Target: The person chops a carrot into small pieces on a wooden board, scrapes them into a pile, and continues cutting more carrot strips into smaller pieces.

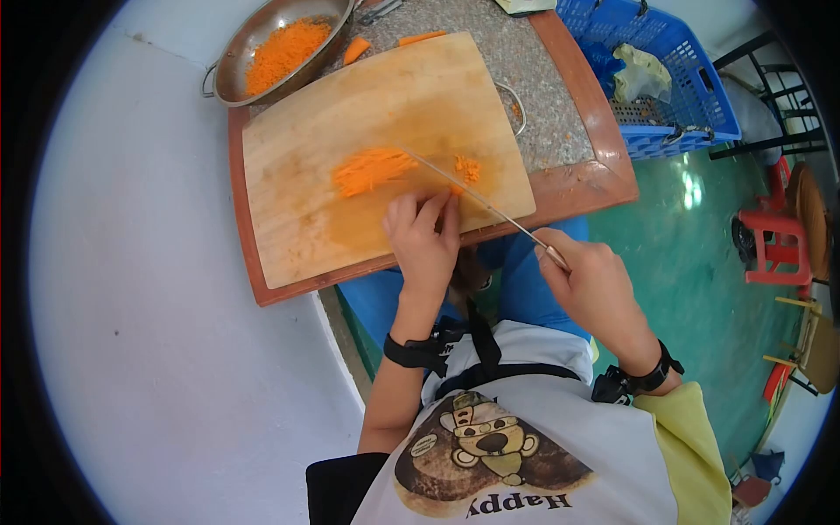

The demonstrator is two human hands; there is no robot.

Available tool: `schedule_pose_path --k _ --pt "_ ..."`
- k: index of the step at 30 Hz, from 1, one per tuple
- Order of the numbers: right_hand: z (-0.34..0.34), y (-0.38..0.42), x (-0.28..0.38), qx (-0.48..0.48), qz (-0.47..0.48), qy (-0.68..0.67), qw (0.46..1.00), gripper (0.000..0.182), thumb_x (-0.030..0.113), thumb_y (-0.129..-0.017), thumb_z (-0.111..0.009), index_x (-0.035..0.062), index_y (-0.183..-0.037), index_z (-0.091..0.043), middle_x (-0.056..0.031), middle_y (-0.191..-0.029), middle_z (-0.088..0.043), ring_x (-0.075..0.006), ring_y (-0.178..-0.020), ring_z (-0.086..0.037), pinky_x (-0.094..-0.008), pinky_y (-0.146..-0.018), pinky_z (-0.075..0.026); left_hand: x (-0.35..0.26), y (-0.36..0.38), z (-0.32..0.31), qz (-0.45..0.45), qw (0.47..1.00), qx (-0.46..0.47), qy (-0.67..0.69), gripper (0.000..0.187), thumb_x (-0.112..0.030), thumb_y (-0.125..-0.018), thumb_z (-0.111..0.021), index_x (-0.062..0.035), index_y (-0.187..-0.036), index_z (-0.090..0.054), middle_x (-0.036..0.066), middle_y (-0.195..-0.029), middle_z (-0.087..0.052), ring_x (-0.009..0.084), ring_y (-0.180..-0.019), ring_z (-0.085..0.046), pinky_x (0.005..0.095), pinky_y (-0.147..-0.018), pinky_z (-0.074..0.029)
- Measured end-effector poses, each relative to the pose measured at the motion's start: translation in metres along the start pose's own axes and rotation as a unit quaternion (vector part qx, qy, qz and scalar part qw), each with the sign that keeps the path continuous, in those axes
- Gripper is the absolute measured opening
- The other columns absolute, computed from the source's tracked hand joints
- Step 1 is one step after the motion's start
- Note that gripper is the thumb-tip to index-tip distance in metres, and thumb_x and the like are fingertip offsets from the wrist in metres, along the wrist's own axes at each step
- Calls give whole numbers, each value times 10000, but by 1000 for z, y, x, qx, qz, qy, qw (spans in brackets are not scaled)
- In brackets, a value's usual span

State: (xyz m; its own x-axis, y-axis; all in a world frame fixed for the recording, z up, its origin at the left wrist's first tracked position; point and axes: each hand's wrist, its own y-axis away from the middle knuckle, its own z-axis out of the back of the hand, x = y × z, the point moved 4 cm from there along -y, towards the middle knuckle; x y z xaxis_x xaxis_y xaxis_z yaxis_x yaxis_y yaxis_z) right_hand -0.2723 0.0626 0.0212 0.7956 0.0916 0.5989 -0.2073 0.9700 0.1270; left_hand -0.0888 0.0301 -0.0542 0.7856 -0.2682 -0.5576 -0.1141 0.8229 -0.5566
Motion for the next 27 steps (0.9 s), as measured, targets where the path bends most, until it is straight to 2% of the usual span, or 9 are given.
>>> schedule_pose_path --k 15,20,27 --pt "-2 -2 5 14 14 26 999 105 145 -875 -539 63 -940 -537 -159 -655 -599 -367 -596 -592 -466 -519 -462 -3 -3 2 -1 1000 2 -7 124 -67 -714 -712 -69 -838 -699 45 -805 -572 239 -817 -538 356 -730 -388" --pt "-7 -5 12 64 1 80 995 125 133 -870 -541 32 -940 -518 -173 -633 -594 -366 -595 -600 -471 -528 -471 -1 -2 3 0 1000 6 -1 125 -72 -714 -711 -73 -838 -699 42 -800 -570 237 -814 -536 355 -735 -384" --pt "-2 -2 6 72 12 95 993 129 138 -874 -541 34 -947 -517 -177 -628 -590 -375 -593 -597 -476 -536 -472 -4 0 4 8 999 -5 -39 132 -97 -721 -713 -74 -850 -696 37 -814 -564 239 -851 -527 362 -758 -375"
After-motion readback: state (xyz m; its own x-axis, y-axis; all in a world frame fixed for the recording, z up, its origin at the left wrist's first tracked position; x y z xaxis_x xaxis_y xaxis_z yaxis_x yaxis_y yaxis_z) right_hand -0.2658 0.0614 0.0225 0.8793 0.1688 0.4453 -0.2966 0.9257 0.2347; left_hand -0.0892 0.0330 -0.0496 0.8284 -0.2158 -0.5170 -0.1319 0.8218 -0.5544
